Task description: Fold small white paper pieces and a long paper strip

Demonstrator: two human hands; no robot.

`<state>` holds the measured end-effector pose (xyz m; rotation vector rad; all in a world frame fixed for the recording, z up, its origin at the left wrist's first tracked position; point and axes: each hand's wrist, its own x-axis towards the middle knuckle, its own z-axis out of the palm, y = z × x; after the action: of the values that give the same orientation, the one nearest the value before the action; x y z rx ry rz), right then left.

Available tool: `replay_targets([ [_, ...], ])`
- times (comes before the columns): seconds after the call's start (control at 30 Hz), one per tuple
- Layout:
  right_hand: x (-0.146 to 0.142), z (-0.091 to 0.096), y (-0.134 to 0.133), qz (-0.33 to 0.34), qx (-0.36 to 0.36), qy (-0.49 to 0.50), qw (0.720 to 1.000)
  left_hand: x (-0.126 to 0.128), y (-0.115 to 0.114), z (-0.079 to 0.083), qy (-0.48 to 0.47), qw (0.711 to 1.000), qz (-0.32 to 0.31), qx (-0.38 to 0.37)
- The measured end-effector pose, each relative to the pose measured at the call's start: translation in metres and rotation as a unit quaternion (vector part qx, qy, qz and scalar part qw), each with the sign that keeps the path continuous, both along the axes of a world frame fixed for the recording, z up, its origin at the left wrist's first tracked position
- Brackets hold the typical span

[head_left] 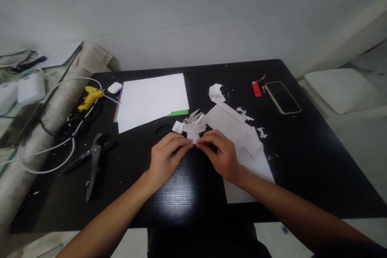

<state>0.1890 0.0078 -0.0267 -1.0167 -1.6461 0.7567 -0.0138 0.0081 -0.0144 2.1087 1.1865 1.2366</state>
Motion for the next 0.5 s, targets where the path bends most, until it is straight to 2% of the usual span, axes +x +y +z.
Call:
replay_targets([
  [0.1, -0.0009, -0.0005, 0.0001, 0.002, -0.022, 0.003, 1.0, 0.0, 0.0001, 0.0003, -0.005, 1.0, -0.006, -0.012],
  [0.2, -0.0025, -0.0002, 0.0005, 0.014, -0.067, 0.033, 0.997, 0.0009, -0.0001, -0.0014, -0.026, 0.998, 0.002, -0.058],
  [0.37, -0.0043, -0.0021, 0.0044, 0.01, -0.197, 0.112, 0.974, 0.0013, 0.0003, -0.0069, -0.071, 0.986, 0.031, -0.151],
  [0.5, -0.0033, -0.009, 0.0082, -0.016, -0.25, 0.145, 0.957, -0.0022, 0.0032, -0.005, -0.012, 0.991, 0.05, -0.124],
])
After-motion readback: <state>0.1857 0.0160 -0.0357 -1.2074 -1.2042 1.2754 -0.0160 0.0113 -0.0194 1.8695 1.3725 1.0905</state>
